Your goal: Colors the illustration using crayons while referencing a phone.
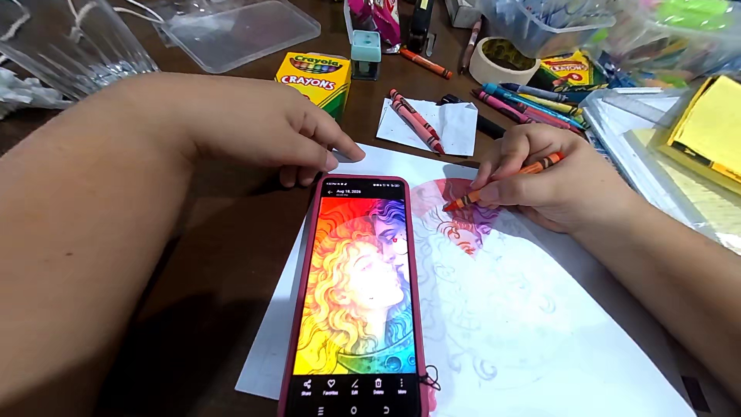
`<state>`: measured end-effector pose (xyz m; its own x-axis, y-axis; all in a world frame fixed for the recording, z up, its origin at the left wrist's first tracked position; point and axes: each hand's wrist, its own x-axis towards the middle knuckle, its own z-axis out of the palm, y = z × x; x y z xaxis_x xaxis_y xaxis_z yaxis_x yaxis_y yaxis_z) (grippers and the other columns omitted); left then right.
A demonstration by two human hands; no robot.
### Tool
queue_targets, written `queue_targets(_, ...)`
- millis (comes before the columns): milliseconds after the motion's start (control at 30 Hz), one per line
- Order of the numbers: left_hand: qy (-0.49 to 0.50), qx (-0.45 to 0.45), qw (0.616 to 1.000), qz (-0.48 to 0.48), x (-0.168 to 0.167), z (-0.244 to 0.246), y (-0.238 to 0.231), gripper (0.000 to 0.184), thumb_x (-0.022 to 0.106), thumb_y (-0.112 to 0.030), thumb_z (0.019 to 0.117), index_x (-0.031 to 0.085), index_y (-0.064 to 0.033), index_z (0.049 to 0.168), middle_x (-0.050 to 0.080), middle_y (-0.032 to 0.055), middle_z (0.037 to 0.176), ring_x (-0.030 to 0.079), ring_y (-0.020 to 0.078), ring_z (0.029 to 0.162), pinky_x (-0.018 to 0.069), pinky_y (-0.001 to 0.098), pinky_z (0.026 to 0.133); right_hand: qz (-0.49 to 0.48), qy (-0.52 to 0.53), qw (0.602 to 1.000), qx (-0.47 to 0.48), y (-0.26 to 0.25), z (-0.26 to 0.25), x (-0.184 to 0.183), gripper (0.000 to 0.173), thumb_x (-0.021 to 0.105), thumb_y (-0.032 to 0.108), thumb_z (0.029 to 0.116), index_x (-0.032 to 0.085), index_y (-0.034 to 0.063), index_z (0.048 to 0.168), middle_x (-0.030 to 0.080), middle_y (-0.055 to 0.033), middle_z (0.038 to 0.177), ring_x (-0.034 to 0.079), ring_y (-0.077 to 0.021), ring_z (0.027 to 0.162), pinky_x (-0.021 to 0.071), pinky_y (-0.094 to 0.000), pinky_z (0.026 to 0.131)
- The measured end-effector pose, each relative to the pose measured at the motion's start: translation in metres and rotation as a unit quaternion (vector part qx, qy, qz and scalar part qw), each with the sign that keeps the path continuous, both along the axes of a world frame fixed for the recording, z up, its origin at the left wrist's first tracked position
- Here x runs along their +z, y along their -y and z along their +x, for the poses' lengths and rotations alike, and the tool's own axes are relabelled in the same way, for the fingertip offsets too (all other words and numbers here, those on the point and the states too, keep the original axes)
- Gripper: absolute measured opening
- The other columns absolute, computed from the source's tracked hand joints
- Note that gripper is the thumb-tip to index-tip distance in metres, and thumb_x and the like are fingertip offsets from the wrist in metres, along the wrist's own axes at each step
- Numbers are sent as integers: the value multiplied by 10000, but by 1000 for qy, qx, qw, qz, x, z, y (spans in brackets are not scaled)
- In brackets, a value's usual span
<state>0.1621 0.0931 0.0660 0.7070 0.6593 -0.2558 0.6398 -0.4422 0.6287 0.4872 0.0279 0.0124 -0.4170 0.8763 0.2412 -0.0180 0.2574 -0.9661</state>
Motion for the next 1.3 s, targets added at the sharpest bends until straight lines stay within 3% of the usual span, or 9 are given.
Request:
queue_targets(1000, 4, -2, 1000, -20, -1, -2, -2, 325, 531, -118, 1032, 696, -143, 1310, 710, -25, 785, 648, 40, 615, 544, 182, 543, 5, 10, 999, -46, 1, -4, 1, 282, 690, -82, 765, 606, 186, 737, 714, 51, 780, 663, -29, 634, 577, -184, 571)
queue_targets(1167, 5, -6, 1000, -17, -1, -2, -2, 324, 528, -133, 1034, 698, -156, 1308, 709, -35, 778, 647, 36, 615, 545, 184, 541, -15, -58, 998, -20, -4, 4, -2, 217, 731, -25, 830, 641, 172, 847, 725, -10, 965, 693, -76, 788, 602, -221, 682)
queue_targets(1300, 8, -2, 1000, -23, -1, -2, -2, 323, 526, -112, 1033, 700, -143, 1303, 710, -29, 776, 644, 36, 611, 532, 178, 527, -13, -54, 998, 19, -4, 7, 2, 190, 669, -22, 874, 628, 154, 932, 727, -11, 907, 712, -81, 731, 626, -224, 664)
